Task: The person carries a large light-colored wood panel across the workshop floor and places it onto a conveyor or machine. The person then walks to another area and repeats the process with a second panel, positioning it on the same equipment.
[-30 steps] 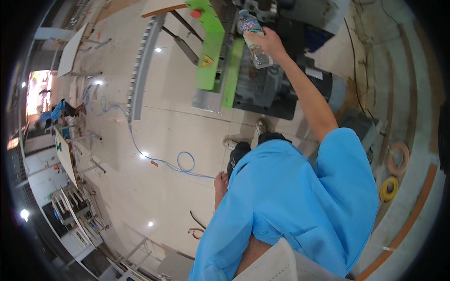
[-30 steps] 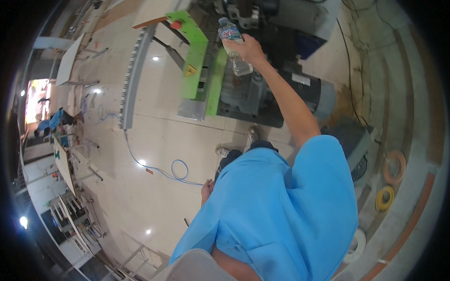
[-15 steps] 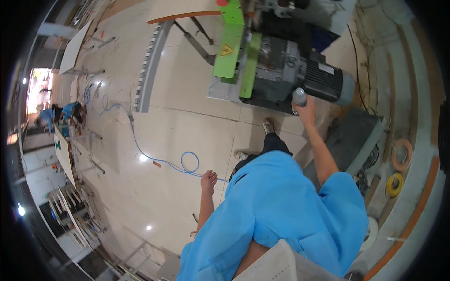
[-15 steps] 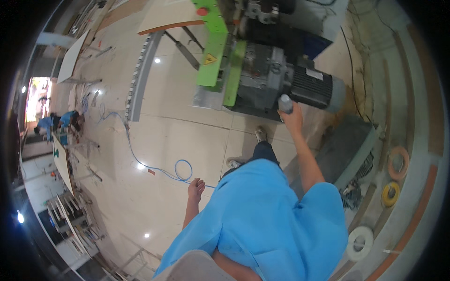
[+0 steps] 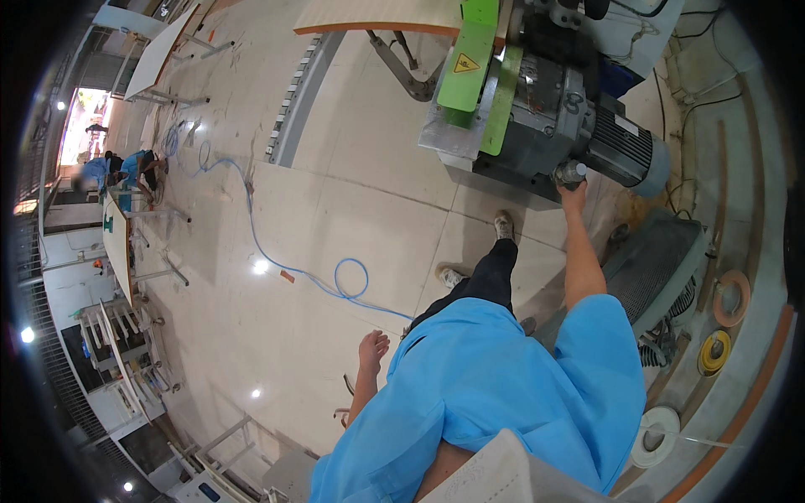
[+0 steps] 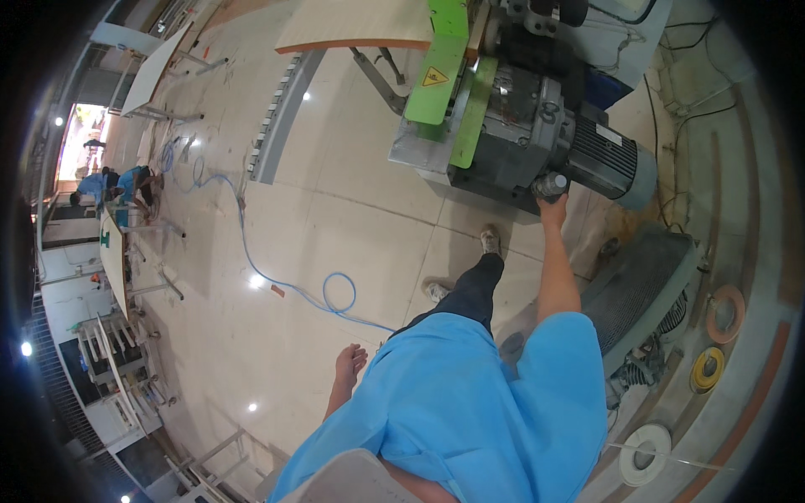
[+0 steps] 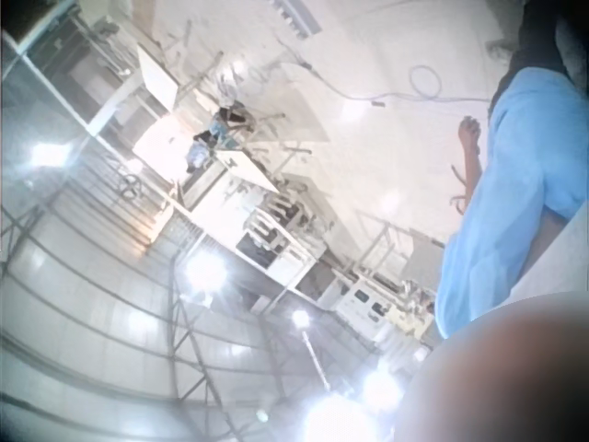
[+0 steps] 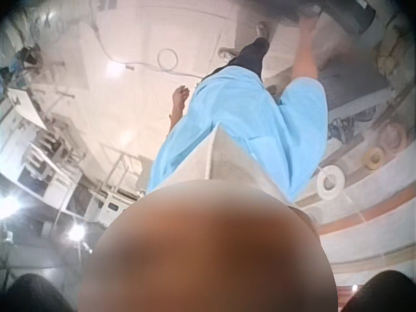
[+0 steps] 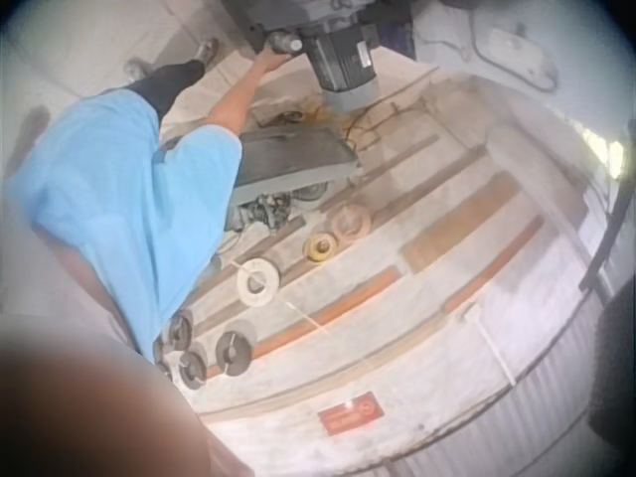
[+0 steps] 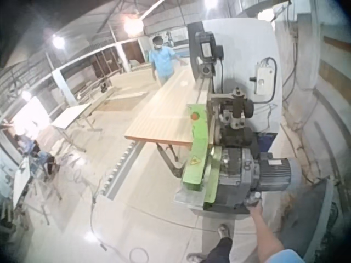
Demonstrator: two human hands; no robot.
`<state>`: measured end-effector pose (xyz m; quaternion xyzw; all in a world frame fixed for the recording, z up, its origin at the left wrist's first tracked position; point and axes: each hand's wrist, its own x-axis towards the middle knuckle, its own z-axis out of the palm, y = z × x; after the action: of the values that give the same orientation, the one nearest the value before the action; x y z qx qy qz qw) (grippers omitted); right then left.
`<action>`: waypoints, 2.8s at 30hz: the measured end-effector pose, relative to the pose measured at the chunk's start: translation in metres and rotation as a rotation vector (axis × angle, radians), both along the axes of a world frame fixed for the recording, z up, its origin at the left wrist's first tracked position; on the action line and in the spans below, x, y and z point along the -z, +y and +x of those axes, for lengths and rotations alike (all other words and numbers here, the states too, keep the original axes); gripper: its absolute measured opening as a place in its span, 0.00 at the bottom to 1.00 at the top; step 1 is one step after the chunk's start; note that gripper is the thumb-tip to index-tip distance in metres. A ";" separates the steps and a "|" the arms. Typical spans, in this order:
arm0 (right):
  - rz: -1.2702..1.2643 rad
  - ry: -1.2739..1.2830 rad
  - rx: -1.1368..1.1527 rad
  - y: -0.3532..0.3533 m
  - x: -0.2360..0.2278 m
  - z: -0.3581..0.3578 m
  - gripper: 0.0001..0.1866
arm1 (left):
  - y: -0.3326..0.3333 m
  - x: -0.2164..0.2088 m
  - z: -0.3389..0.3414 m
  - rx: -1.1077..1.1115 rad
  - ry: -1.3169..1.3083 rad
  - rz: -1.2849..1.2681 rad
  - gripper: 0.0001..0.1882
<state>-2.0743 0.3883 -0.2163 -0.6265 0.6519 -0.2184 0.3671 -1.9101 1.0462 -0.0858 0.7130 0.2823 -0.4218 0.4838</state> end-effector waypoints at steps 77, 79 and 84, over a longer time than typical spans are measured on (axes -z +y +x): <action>-0.080 -0.759 0.656 0.434 -0.209 0.196 0.18 | 0.068 -0.077 0.394 0.280 -0.012 -0.664 0.21; -0.116 -0.734 0.642 0.449 -0.209 0.192 0.19 | 0.061 -0.080 0.404 0.254 -0.039 -0.680 0.25; -0.098 -0.740 0.675 0.480 -0.209 0.182 0.22 | 0.046 -0.087 0.427 0.093 -0.034 -0.666 0.39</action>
<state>-1.8927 0.8678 -0.0073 -0.2777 0.6332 -0.5629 0.4528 -1.4836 1.0923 0.0016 0.5349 0.0880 -0.5004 0.6751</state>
